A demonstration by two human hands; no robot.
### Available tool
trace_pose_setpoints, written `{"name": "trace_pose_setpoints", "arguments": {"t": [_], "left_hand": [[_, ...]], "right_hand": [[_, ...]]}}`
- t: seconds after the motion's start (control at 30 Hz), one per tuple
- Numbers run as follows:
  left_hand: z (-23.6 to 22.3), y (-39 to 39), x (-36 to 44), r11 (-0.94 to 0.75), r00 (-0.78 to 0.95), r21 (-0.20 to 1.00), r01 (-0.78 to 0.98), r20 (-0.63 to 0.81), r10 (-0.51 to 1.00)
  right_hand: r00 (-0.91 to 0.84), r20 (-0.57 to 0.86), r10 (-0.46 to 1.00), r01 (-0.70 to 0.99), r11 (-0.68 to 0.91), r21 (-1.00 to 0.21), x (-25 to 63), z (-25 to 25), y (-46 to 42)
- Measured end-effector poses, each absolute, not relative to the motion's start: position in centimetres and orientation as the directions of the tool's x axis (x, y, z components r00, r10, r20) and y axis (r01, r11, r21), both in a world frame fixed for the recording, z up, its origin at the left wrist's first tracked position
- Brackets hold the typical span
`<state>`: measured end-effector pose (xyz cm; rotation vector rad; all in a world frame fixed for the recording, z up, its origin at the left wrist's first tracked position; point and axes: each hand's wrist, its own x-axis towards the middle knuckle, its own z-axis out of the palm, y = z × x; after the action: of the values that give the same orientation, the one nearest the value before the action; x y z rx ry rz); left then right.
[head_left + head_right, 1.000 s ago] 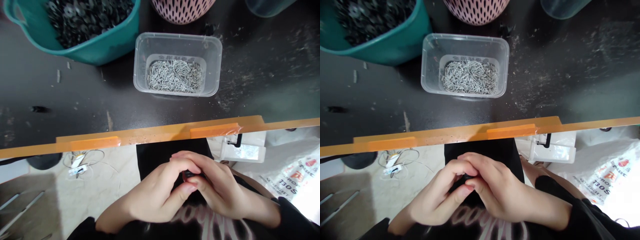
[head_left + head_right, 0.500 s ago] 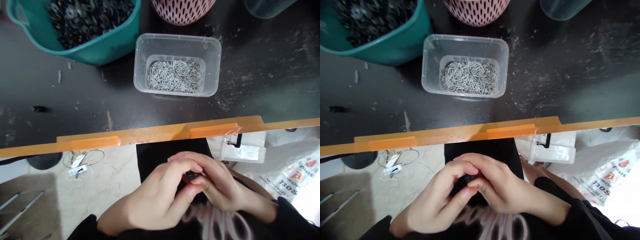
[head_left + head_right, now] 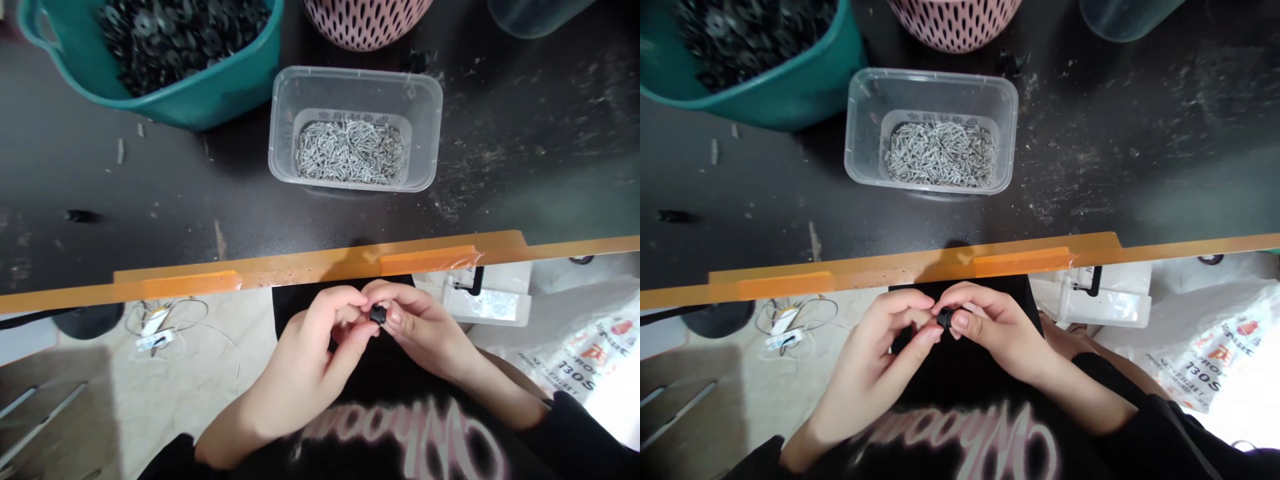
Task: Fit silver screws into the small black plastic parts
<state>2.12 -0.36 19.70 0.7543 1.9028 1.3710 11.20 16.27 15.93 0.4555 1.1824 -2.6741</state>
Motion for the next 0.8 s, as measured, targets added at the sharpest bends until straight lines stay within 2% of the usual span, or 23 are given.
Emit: {"name": "trace_pose_setpoints", "arguments": {"t": [0.13, 0.3, 0.37, 0.43, 0.57, 0.73, 0.8], "left_hand": [[20.0, 0.0, 1.8, 0.343, -0.638, 0.89, 0.299, -0.081, 0.766], [20.0, 0.2, 1.8, 0.245, -0.617, 0.923, 0.296, -0.011, 0.787], [19.8, 0.1, 1.8, 0.202, -0.616, 0.938, 0.283, 0.017, 0.787], [19.6, 0.0, 1.9, 0.183, -0.615, 0.942, 0.28, 0.029, 0.788], [19.9, -0.2, 2.1, 0.231, -0.594, 0.924, 0.305, -0.005, 0.804], [20.4, -0.5, 2.6, 0.231, -0.608, 0.923, 0.309, 0.005, 0.794], [20.3, -0.5, 2.7, 0.235, -0.626, 0.919, 0.316, 0.016, 0.78]], "right_hand": [[-0.89, -0.403, -0.214, 0.376, -0.845, -0.381, 11.0, 15.8, 15.8], [-0.884, -0.292, -0.364, 0.428, -0.883, -0.195, 11.0, 15.6, 15.6], [-0.884, -0.247, -0.397, 0.45, -0.867, -0.215, 10.9, 15.4, 15.8], [-0.884, -0.222, -0.411, 0.462, -0.838, -0.291, 10.9, 15.3, 16.2], [-0.9, -0.186, -0.394, 0.435, -0.806, -0.402, 10.9, 15.5, 16.6], [-0.927, -0.203, -0.314, 0.374, -0.788, -0.49, 11.2, 16.2, 15.7], [-0.933, -0.232, -0.276, 0.356, -0.802, -0.48, 11.2, 16.4, 15.1]]}}
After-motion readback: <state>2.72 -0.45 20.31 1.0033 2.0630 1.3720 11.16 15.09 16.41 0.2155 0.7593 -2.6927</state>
